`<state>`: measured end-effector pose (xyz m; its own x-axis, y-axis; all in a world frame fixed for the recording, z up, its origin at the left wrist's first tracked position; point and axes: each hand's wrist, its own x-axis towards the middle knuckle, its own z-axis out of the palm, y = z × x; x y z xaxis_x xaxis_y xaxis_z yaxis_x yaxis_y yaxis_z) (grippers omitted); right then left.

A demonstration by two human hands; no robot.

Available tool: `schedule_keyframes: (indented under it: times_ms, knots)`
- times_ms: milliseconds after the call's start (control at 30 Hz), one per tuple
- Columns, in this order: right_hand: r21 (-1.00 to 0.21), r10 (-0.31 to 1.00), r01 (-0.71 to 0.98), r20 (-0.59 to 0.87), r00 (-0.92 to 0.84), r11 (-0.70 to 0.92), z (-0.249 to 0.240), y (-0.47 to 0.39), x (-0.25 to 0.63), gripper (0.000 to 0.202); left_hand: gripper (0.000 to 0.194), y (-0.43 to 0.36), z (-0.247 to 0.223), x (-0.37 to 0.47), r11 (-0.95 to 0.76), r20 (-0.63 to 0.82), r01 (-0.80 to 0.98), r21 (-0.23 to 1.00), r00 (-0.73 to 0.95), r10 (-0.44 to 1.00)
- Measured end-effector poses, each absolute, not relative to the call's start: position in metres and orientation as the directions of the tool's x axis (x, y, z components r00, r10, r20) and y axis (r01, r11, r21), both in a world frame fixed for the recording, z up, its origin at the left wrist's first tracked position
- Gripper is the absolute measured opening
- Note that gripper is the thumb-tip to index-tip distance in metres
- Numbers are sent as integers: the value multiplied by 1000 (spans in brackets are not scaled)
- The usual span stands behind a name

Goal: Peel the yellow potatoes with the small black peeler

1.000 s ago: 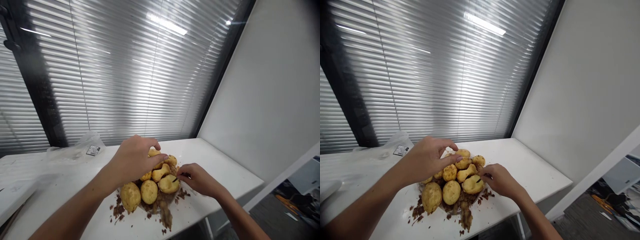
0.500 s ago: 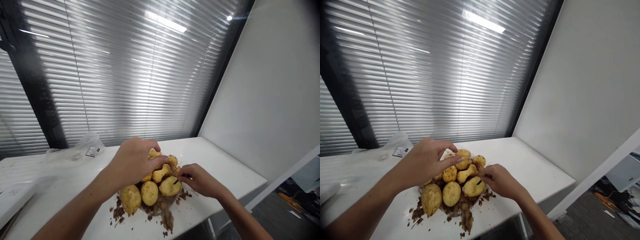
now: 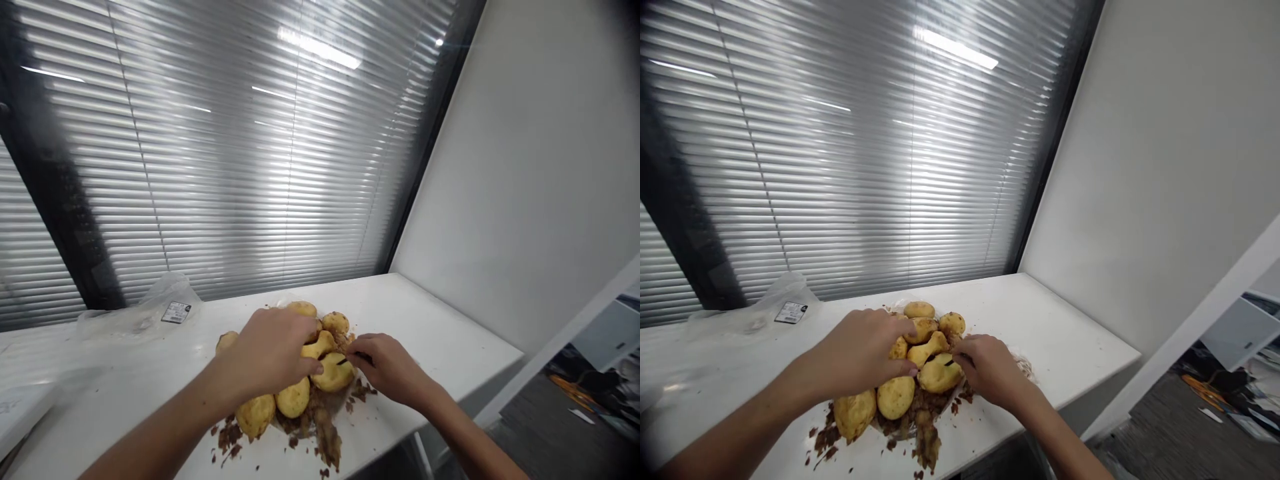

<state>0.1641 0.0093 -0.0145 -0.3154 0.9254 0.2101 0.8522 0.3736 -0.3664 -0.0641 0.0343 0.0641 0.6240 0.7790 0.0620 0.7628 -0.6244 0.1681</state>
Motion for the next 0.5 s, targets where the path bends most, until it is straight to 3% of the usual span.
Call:
schedule_keyframes:
  times_ms: [167,333,500]
  knots:
    - [-369,922,845,136,-363,387,-9,2,165,27,32,37,51,-54,-684,-44,727,63,687,725]
    - [-256,934,905,201,-294,340,-13,1,161,28,32,33,48,-50,-685,-77,726,65,688,722]
    - [-244,933,914,241,-266,324,-24,3,159,26,23,27,29,-25,-644,-129,765,3,639,758]
